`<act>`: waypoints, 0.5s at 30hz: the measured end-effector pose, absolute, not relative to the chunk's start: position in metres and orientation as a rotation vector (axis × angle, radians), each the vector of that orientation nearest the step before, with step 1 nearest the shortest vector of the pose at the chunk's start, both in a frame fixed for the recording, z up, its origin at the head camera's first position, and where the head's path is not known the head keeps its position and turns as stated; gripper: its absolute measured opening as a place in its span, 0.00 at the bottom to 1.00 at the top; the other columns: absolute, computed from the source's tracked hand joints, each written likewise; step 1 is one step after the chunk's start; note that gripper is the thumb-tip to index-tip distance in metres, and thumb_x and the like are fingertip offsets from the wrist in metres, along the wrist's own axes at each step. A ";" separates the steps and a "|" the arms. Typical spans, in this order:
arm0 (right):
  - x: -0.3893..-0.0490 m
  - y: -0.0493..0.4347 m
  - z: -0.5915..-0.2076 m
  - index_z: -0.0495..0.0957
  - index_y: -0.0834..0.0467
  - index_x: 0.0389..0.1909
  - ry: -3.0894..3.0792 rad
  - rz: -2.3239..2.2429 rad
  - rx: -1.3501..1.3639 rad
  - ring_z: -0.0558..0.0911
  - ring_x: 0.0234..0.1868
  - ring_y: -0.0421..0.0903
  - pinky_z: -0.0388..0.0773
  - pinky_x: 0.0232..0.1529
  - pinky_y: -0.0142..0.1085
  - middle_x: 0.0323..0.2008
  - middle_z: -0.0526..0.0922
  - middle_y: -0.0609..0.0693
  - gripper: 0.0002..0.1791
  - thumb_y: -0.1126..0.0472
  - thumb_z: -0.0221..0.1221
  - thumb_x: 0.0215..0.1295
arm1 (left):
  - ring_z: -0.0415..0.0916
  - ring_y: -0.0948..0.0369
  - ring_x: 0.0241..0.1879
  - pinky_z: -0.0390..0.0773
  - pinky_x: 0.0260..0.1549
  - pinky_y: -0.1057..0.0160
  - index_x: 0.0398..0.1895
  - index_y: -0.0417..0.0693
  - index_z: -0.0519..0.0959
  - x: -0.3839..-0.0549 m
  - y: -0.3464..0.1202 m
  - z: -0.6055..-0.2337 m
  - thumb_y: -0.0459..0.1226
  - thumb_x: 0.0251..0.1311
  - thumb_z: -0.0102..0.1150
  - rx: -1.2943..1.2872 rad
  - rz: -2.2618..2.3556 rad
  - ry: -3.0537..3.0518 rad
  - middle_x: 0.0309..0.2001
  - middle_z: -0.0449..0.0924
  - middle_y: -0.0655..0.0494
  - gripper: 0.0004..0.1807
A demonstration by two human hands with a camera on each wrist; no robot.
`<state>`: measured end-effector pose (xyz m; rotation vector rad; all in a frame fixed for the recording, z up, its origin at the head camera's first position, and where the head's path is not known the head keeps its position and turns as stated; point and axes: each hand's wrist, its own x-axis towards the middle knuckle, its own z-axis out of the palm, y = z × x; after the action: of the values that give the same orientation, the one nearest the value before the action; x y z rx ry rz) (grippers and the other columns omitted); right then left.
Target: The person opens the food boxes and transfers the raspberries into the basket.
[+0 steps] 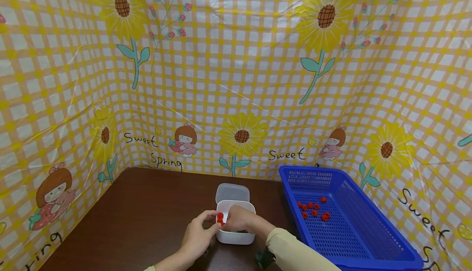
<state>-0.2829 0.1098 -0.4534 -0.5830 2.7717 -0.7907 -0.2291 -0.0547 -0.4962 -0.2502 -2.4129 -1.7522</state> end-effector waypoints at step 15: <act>-0.281 0.111 -0.453 0.77 0.60 0.10 2.798 -0.930 -0.507 0.58 0.11 0.37 0.53 0.12 0.28 0.08 0.60 0.39 0.19 0.60 0.70 0.55 | 0.78 0.59 0.16 0.71 0.10 0.63 0.56 0.52 0.80 -0.229 -0.055 -0.495 0.40 0.63 0.66 -0.245 -1.760 -2.417 0.45 0.83 0.53 0.18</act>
<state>-0.2815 0.1107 -0.4532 -0.5072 2.7976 -0.9296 -0.2294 -0.0551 -0.4950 -0.2448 -2.4168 -1.7600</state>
